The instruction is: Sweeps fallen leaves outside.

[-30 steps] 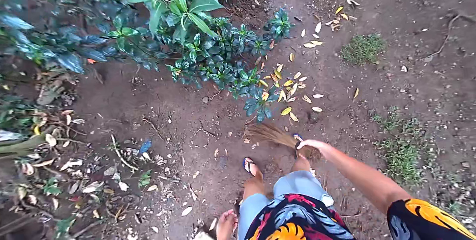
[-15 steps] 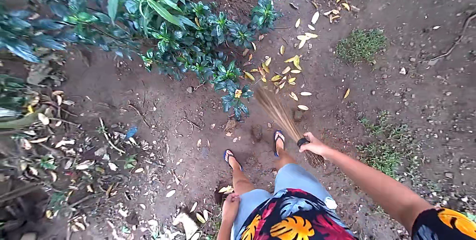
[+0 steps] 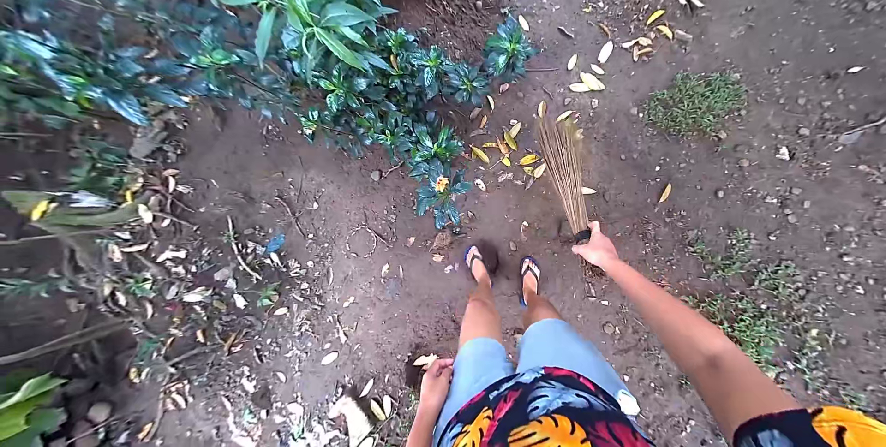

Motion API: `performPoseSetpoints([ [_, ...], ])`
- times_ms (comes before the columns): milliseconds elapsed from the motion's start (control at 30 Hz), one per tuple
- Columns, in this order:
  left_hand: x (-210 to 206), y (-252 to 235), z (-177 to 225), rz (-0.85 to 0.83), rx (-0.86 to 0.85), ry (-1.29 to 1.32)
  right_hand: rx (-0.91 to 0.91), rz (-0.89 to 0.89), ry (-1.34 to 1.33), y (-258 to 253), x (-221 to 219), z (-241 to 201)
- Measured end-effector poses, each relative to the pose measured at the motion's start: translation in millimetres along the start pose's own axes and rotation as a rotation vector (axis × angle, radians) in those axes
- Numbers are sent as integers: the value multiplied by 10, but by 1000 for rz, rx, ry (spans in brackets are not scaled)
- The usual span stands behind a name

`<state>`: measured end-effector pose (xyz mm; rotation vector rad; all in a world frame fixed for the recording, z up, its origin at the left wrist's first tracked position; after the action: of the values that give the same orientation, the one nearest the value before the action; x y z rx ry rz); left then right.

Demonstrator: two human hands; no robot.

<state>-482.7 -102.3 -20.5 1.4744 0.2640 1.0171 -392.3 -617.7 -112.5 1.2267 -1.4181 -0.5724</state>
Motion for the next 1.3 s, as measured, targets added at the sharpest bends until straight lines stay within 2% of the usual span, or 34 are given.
performPoseSetpoints([
  [100,-113,-115,-114,-87,20,-63,87,-75,-231,272,-340,-372],
  [167,-171,-243,-94,-144,10,-104,104,-210,-459,549,-655,-686],
  [267,-196,-431,46,-173,42,-77,54,-437,-628,862,-1256,-1019],
  [333,-144,-632,243,-160,56,-30,-12,-548,-675,763,-1696,-1143],
  [400,-61,-751,494,-141,66,8,-65,-638,-617,555,-1939,-1255],
  [500,182,-954,833,-104,53,127,-20,-626,-400,32,-1700,-1605],
  [567,366,-1110,936,-63,39,199,-46,-547,-406,-348,-1276,-1783],
  [667,604,-1260,948,-16,83,237,-48,-243,-550,-988,-600,-1834],
  [733,730,-1322,917,-14,125,209,-29,-110,-520,-1154,-341,-1874],
  [800,779,-1374,861,-35,149,170,-20,-56,-497,-1045,-311,-1910],
  [933,743,-1444,1022,-83,179,119,-3,-123,-640,-549,-549,-2170],
  [1033,716,-1482,1357,-95,151,104,-29,-326,-779,-234,-863,-2415],
  [1100,706,-1468,1581,-82,119,135,-77,-467,-780,-166,-1087,-2491],
  [1200,685,-1352,1850,-54,82,189,-68,-594,-656,-472,-1170,-2596],
  [1300,631,-1192,1871,-30,65,212,2,-539,-583,-1078,-835,-2701],
])
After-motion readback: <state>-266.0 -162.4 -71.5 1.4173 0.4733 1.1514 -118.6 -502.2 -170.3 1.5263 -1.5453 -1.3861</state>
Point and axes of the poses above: each hand's wrist, its own y-axis away from the middle knuckle, its own x-axis out of the back of the hand, z = x × y, the point moved 9 cm from there along -y, towards the middle knuckle, and after that the axes turned 6 degrees about -y, right-handed, at the moved point
